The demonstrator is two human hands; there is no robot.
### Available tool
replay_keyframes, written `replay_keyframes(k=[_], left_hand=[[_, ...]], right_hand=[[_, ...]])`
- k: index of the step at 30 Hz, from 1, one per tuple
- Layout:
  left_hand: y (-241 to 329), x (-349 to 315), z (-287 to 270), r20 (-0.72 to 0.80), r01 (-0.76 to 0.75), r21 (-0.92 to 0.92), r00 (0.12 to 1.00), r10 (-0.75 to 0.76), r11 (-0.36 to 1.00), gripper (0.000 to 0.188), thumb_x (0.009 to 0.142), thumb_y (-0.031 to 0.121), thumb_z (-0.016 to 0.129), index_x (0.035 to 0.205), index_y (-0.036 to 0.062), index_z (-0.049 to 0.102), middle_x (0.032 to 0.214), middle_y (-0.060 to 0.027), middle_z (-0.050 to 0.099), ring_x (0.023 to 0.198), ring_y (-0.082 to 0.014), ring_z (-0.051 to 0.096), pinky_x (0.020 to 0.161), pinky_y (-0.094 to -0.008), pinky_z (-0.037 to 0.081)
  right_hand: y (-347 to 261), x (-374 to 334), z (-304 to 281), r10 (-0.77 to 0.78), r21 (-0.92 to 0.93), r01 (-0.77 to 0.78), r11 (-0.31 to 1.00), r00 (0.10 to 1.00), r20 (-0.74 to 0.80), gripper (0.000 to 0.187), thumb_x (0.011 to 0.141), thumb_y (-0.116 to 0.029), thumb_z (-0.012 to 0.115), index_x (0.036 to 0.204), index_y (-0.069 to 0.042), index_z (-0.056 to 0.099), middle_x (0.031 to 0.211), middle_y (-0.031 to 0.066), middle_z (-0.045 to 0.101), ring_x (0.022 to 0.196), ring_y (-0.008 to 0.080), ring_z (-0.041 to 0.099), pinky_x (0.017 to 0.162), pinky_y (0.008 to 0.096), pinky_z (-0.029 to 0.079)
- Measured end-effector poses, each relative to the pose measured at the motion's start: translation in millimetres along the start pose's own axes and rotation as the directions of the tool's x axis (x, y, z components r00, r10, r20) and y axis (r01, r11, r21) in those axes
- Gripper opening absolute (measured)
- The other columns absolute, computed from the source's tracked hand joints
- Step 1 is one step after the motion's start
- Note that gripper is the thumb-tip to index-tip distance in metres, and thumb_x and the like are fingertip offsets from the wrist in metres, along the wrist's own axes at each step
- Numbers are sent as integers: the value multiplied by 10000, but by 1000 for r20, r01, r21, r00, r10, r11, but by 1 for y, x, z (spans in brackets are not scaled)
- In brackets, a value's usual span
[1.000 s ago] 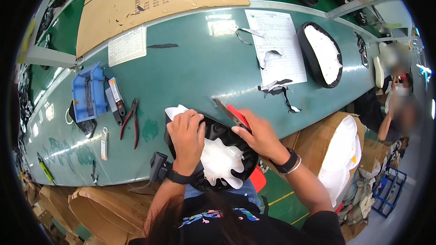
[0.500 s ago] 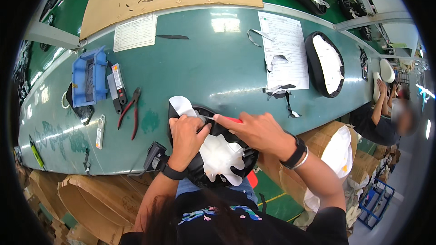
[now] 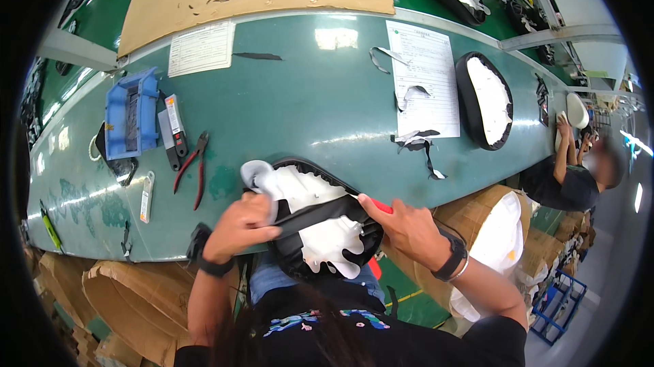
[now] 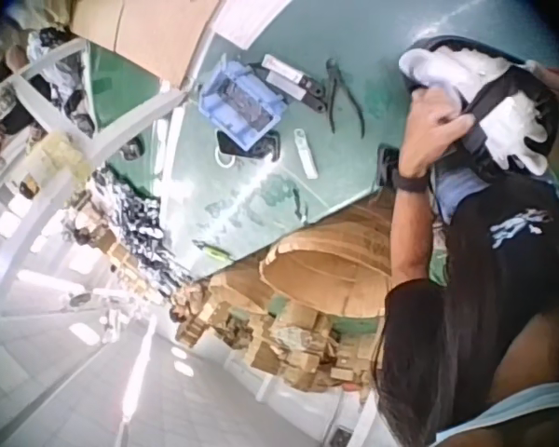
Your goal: Assembling and trimming the edges of bicycle seat covers at a factory workbench.
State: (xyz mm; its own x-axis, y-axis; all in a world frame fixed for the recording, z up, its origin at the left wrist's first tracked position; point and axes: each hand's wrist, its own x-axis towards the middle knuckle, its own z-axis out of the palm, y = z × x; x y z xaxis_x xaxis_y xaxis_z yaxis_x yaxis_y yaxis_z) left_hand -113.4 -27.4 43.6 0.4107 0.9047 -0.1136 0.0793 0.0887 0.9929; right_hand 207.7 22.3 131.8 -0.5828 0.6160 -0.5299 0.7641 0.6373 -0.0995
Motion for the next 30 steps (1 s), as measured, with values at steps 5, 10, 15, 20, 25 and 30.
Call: replay_keyframes(k=[5,10,15,20,25,30], left_hand=[[38,13,45,-410,-224,-712,902,-135,665,271,725,46,711,584,26,481,895,-70,575,852,-207,554,809,-344,434],[23,60,87,-303,104,509,951,65,854,229,781,181,693,649,34,579,789,-59,642,717,-206,593,626,-362,427],[13,73,80,41,-91,807,994,99,583,298,740,322,727,598,73,645,631,-90,608,703,-240,551,698,-389,319],[39,50,46,195,5,610,968,-156,792,301,751,319,694,591,64,674,575,-119,608,614,-314,576,681,-405,390],[48,65,52,-163,87,884,978,129,459,271,756,195,717,990,88,630,806,-96,615,886,-296,551,791,-406,415],[15,92,78,-103,-4,852,979,175,523,275,721,233,760,867,62,601,770,-61,591,835,-254,511,736,-402,372]], right_hand=[[7,-9,25,24,95,-8,995,986,-163,731,795,-140,655,1459,-273,378,718,106,500,493,241,513,429,374,426],[6,2,18,17,109,1,994,986,-167,690,820,-119,616,1451,-285,391,710,102,493,502,234,528,422,362,417],[10,2,25,-14,100,33,994,982,-187,685,828,-80,575,1451,-297,388,729,109,499,523,231,556,421,360,420],[25,-4,40,10,116,18,993,971,-240,682,830,-84,573,1451,-294,386,734,113,498,533,238,565,426,367,429],[20,4,41,35,174,7,985,971,-238,667,836,-137,615,1443,-302,393,701,97,496,529,243,563,434,374,436],[25,3,29,68,328,1,945,978,-199,643,864,-187,640,1446,-289,387,720,72,514,541,253,556,448,380,431]])
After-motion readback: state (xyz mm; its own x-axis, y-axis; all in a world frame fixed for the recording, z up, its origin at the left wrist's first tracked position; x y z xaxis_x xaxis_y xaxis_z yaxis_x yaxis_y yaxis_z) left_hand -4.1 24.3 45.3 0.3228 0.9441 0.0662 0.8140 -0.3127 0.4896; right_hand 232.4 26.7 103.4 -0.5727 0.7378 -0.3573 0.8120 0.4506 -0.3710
